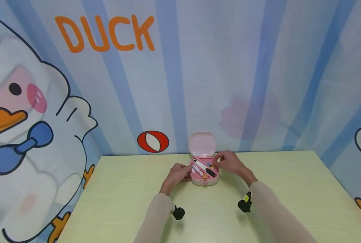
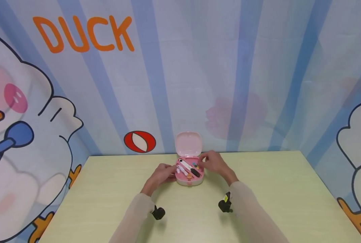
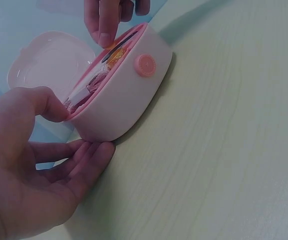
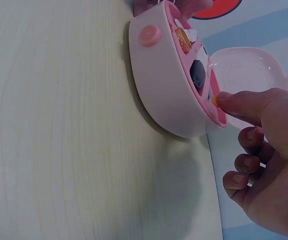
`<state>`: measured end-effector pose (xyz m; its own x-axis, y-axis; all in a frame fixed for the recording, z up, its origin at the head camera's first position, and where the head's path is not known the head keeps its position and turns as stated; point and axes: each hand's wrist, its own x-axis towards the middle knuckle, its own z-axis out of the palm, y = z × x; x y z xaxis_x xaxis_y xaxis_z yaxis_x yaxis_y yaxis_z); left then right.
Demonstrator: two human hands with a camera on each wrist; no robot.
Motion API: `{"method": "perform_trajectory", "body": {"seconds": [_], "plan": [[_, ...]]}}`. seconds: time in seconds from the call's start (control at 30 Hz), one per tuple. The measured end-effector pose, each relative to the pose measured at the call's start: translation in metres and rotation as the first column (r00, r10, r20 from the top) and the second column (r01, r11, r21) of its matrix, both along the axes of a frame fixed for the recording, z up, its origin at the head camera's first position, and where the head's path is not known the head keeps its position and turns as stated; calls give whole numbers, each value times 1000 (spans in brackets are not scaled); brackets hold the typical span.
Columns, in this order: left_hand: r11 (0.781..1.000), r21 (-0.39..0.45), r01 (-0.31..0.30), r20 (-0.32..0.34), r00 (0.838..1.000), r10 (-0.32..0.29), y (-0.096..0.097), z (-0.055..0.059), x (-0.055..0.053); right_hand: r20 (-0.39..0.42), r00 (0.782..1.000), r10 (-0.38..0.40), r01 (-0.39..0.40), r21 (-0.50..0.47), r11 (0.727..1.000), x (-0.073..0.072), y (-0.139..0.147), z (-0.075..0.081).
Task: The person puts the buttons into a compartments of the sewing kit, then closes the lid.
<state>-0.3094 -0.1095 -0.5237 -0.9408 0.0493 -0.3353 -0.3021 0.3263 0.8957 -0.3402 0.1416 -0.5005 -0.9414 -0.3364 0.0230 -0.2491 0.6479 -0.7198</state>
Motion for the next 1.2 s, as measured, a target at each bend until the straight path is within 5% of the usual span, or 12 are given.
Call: {"method": "perform_trajectory", "body": {"seconds": [0.93,1.2], "plan": [[1000,-1,1,-11,1000,-1,2,-1,1,-65,995,-73,78,89,993,-6,-15,-5],[1000,14,7,-10,1000,-7,-1,-2,-1,-63,995,-73,78,90,993,1,-9,4]]}}
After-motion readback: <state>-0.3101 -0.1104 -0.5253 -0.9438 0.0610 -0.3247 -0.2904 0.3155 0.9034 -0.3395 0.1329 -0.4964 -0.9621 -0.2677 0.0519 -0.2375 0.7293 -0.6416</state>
